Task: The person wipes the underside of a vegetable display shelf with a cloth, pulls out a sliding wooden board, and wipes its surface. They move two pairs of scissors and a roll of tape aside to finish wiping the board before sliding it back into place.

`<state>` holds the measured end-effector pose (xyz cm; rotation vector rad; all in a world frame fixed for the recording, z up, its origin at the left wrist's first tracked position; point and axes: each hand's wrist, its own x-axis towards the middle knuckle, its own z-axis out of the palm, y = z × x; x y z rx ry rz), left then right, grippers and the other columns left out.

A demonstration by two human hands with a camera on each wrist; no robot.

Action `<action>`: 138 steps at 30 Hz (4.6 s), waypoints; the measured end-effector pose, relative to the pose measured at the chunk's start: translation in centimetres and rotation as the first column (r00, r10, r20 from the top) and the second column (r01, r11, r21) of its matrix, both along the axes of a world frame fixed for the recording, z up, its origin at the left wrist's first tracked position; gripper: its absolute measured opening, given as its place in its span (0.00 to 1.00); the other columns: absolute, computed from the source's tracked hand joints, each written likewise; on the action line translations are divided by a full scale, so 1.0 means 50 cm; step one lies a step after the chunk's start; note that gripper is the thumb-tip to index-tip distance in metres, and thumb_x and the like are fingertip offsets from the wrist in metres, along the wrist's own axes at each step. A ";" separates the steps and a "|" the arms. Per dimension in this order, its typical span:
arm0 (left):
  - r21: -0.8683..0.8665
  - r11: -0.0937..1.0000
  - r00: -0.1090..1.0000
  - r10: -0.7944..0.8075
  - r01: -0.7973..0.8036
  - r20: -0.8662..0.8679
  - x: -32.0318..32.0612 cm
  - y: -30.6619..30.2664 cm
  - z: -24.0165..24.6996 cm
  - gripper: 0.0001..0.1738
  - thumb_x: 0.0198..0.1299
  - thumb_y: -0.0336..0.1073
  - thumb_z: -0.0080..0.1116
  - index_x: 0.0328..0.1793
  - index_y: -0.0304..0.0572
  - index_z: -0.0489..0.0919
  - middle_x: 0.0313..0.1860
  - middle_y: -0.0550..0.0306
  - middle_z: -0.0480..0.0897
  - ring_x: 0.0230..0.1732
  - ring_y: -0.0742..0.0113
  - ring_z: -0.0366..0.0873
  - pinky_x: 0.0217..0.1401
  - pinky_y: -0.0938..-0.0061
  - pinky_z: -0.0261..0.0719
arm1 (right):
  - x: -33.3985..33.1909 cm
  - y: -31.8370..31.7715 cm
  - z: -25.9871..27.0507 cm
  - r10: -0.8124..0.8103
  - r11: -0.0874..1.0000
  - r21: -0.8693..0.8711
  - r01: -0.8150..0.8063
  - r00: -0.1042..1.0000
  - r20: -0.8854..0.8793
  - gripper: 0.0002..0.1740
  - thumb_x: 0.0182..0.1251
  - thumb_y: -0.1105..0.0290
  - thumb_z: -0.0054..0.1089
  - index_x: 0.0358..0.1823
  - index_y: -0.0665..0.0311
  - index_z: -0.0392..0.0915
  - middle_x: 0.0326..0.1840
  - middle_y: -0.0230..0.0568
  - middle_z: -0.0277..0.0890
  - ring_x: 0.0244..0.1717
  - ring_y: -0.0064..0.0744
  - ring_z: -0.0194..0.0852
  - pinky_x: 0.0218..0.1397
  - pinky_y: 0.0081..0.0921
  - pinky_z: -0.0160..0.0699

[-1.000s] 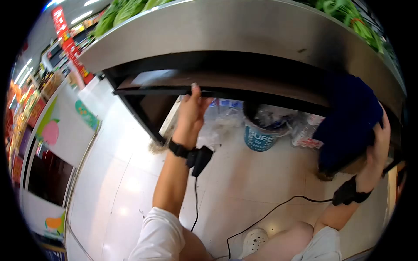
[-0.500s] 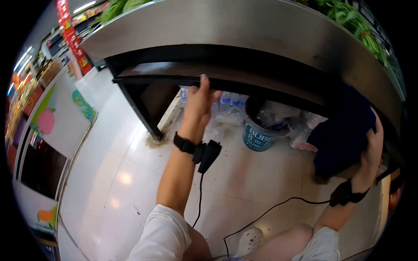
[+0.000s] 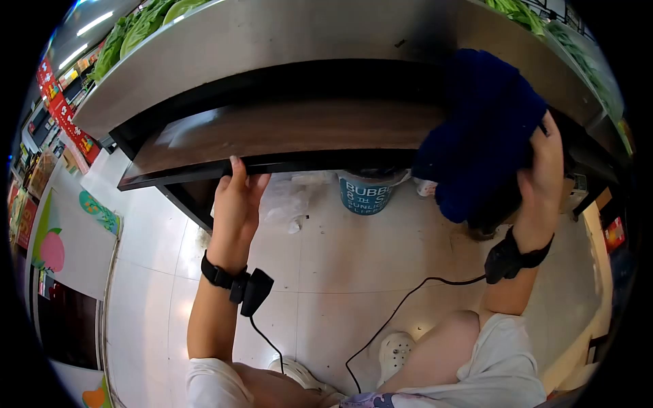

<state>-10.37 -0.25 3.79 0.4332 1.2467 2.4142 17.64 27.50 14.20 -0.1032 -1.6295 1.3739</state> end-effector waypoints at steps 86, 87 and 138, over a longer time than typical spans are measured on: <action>-0.475 0.591 0.259 -0.415 -0.652 -0.872 -0.062 -0.221 0.198 0.14 0.43 0.21 0.62 0.37 0.34 0.73 0.35 0.57 0.76 0.39 0.63 0.73 0.47 0.75 0.70 | -0.072 -0.003 -0.034 -0.609 0.628 0.778 0.036 0.645 0.461 0.19 0.50 0.65 0.56 0.45 0.52 0.83 0.44 0.39 0.74 0.57 0.40 0.65 0.69 0.43 0.55; -0.486 0.607 0.247 -0.437 -0.629 -0.865 -0.056 -0.219 0.200 0.14 0.42 0.21 0.62 0.37 0.34 0.72 0.35 0.57 0.75 0.39 0.63 0.72 0.47 0.75 0.69 | -0.065 -0.007 -0.027 -0.617 0.613 0.790 -0.002 0.622 0.481 0.20 0.49 0.65 0.56 0.46 0.52 0.83 0.46 0.39 0.74 0.57 0.39 0.64 0.69 0.42 0.55; -0.477 0.811 0.118 -0.466 -0.338 -0.877 -0.017 -0.145 0.171 0.15 0.37 0.14 0.56 0.30 0.36 0.68 0.37 0.54 0.72 0.40 0.60 0.74 0.46 0.73 0.73 | -0.127 -0.039 -0.016 -0.600 0.304 0.953 -0.010 0.775 0.200 0.12 0.60 0.68 0.54 0.44 0.58 0.83 0.47 0.36 0.80 0.50 0.36 0.74 0.55 0.33 0.72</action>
